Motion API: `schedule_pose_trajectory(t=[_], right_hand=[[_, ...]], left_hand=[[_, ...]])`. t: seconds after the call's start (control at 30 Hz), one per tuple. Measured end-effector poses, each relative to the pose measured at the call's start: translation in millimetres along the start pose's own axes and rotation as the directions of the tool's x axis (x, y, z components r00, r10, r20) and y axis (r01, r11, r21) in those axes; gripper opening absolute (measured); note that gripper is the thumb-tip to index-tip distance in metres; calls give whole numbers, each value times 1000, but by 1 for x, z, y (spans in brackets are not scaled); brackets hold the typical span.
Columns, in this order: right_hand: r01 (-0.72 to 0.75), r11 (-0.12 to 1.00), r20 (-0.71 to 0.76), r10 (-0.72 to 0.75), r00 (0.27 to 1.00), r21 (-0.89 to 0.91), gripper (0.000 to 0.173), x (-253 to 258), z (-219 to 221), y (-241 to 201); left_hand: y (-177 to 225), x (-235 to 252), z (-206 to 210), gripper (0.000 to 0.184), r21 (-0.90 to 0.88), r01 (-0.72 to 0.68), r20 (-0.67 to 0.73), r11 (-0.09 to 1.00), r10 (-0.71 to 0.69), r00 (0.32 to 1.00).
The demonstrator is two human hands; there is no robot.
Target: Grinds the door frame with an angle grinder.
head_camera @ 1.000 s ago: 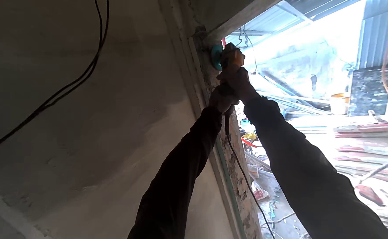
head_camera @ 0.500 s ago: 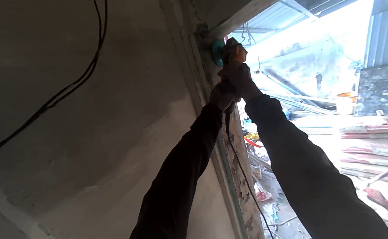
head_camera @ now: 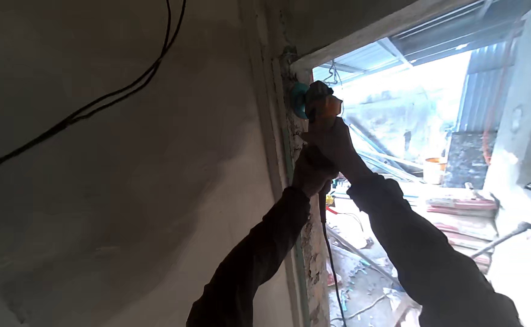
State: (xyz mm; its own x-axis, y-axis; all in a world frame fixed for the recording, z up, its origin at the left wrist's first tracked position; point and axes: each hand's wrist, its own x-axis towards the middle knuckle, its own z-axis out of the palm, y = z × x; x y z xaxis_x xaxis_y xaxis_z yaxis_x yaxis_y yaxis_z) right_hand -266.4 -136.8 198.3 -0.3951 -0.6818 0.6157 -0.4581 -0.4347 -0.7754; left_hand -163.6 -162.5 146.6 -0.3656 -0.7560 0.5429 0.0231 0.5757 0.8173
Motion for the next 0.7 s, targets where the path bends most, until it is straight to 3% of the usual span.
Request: schedule_pose_trajectory(t=[0.1, 0.17, 0.23, 0.43, 0.5, 0.6, 0.7], right_hand=[[95, 995, 88, -97, 991, 24, 59, -58, -19, -3], [143, 976, 90, -160, 983, 165, 52, -33, -17, 2], [148, 963, 66, -167, 984, 225, 57, -9, -14, -6], [305, 952, -79, -305, 949, -10, 57, 0, -24, -48], [308, 950, -111, -312, 943, -58, 62, 8, -25, -60], [293, 935, -138, -322, 937, -198, 69, 17, -21, -72], [266, 896, -145, -334, 932, -355, 74, 26, -14, -79]], left_hand=[[3, -18, -1, 81, -117, 10, 44, 993, -5, 999], [7, -19, -1, 81, -218, -9, 73, 976, 26, 997], [14, -21, -3, 91, -288, -30, 101, 957, 61, 993], [31, 9, -1, 118, -463, -64, 213, 884, 181, 960], [41, 20, -2, 126, -467, -109, 213, 877, 231, 949], [48, 29, -5, 133, -273, -294, 141, 916, 341, 929], [50, 38, -1, 133, -191, -274, 80, 943, 293, 953]])
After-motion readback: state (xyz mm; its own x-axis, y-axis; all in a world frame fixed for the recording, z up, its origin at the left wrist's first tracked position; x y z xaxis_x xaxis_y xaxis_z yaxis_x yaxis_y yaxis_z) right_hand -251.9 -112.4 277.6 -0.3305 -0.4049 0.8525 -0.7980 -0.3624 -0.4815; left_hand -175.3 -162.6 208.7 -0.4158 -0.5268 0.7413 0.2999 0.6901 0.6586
